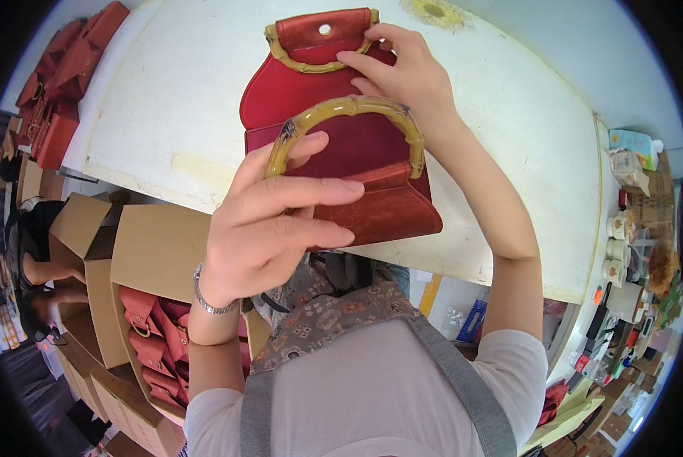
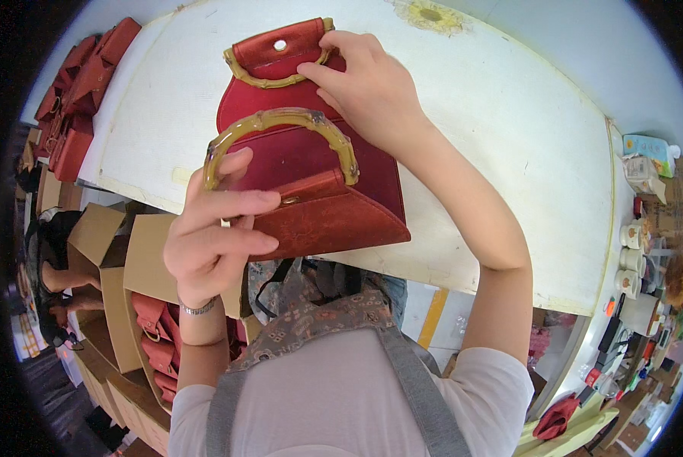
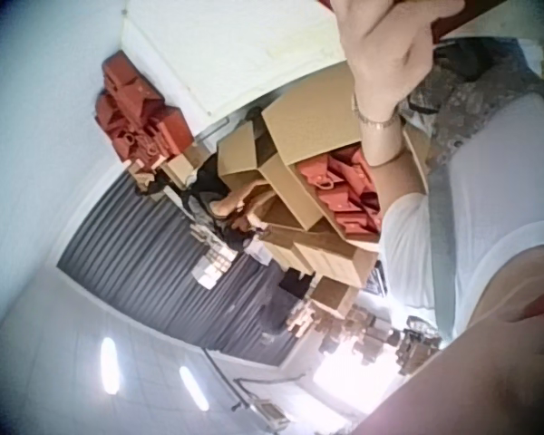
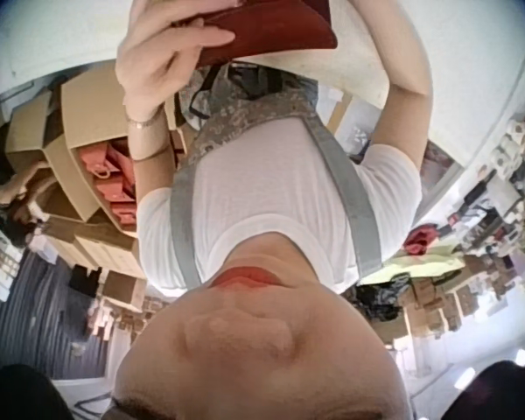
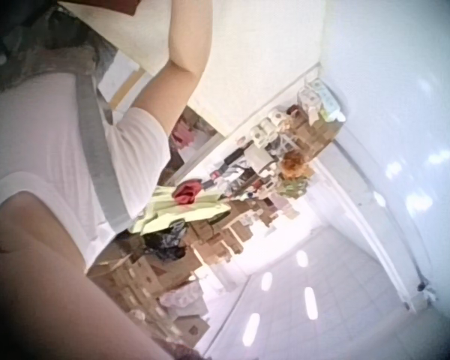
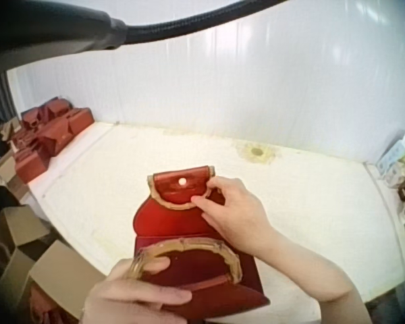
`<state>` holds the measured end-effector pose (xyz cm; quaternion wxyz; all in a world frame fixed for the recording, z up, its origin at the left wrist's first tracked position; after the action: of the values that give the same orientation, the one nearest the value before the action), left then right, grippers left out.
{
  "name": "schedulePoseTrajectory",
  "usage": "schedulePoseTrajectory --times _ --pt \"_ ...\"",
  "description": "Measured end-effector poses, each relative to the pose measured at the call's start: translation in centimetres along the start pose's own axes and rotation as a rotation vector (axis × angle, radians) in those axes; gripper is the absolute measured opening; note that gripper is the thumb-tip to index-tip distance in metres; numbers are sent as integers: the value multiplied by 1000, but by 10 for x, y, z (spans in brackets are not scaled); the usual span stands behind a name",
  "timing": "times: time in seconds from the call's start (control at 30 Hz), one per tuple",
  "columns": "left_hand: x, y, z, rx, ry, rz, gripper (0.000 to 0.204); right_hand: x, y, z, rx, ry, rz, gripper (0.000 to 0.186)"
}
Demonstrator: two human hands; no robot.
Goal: The person repeatedly opens red handbag-shaped boxes, places small gold-wrapped items inside, closes the boxes, and sets them on a table. The process is repeated for multiple identical boxes in a warehouse-like room with stacked cardboard boxes.
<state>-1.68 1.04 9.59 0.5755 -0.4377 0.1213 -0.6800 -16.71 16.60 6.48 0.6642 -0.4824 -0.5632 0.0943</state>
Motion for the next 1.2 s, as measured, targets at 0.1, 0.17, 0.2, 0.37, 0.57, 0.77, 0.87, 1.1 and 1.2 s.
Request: schedulePoseTrajectory --times 0.1,0.17,0.2,0.37,0.57,0.77,0.87,1.1,1.2 --pt "0 -7 -3 -45 -3 5 29 0 -16 6 180 122 20 22" --pt "0 -8 -7 -29 -60 -21 27 5 -28 7 287 127 51 18" --pt "0 -7 -10 0 -111 -46 26 8 -35 9 266 71 26 21" --pt "-3 -5 -38 52 -200 -54 27 22 -67 18 -8 -188 -132 23" --pt "-24 -1 -74 221 -318 -183 20 33 -74 7 -314 -427 -130 17" --pt "-26 7 -79 200 -473 -206 16 39 -62 -6 -439 -619 -140 15" --pt "-24 9 -79 177 -427 -162 16 38 -61 -5 -453 -624 -133 15" --pt "-19 8 -72 98 -408 -66 13 33 -65 1 -504 -674 -155 14" --pt "-8 5 -51 -89 -446 12 12 31 -67 4 -548 -734 -159 13"
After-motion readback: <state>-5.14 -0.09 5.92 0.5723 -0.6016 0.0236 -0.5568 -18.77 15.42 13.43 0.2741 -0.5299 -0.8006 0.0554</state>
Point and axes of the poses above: each hand's wrist, its own y-axis away from the middle knuckle, its own x-axis out of the back of the hand, z = x × y, the point moved 4 cm from there along -y, towards the middle knuckle, and after that the axes turned 3 degrees about -x, right-handed, at the moved point
